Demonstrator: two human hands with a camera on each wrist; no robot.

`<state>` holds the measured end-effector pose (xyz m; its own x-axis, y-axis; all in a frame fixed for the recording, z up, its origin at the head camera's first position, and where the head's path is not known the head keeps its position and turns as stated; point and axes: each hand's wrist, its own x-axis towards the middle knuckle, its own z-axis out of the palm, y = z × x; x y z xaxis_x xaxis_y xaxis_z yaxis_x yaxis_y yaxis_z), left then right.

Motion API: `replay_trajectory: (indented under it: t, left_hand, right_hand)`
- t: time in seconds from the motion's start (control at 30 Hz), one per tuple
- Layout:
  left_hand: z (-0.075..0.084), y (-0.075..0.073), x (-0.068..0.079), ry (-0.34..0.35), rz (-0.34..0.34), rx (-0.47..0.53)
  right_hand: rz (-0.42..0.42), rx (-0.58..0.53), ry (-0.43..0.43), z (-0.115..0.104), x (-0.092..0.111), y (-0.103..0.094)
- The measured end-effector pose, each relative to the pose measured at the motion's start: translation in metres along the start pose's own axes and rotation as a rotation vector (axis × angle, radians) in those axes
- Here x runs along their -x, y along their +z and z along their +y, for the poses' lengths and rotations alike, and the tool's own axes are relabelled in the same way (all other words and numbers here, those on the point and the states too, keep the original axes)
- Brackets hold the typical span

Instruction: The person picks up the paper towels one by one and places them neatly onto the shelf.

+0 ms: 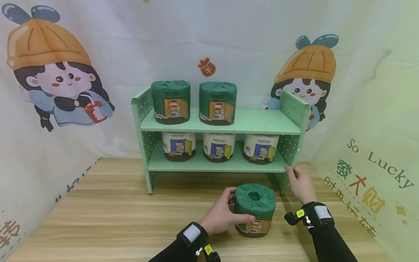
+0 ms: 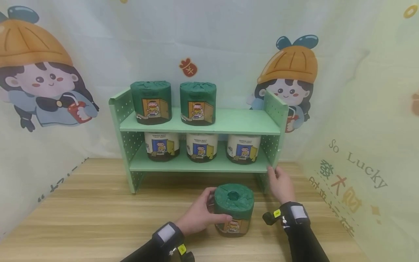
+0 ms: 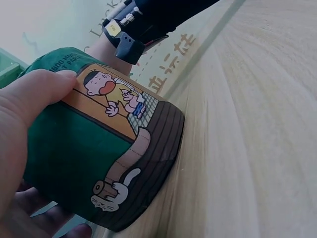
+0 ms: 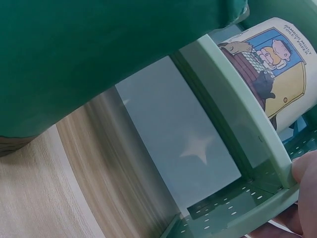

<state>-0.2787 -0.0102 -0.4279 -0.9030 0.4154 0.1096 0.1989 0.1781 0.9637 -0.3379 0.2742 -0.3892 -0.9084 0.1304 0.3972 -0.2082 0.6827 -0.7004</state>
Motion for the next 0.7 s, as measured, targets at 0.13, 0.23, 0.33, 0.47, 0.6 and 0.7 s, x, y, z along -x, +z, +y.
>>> replay_trajectory:
  t: [0.13, 0.23, 0.33, 0.47, 0.6, 0.7]
  left_hand:
    - [-0.0002, 0.0004, 0.0001, 0.018, -0.004, -0.005]
    - [-0.0005, 0.0009, 0.0000, 0.026, -0.008, 0.007]
    - [-0.0011, 0.0015, 0.0001, 0.030, -0.006, 0.023]
    - [-0.0012, 0.0015, 0.0009, 0.032, 0.002, 0.026]
    - [-0.0002, 0.0007, 0.0017, 0.035, 0.002, 0.046]
    - [0.0012, 0.0001, 0.0020, 0.039, 0.003, 0.059]
  right_hand:
    - [0.005, 0.004, -0.001, 0.0006, -0.0003, 0.0008]
    - [0.005, 0.005, 0.002, 0.0010, -0.0001, 0.0010]
    - [0.006, 0.006, 0.002, 0.0016, 0.0002, 0.0011]
    - [0.008, 0.006, 0.001, 0.0016, 0.0008, 0.0009]
    - [0.006, -0.001, 0.005, 0.0012, 0.0010, 0.0005]
    - [0.002, -0.006, 0.007, 0.0012, 0.0007, 0.0006]
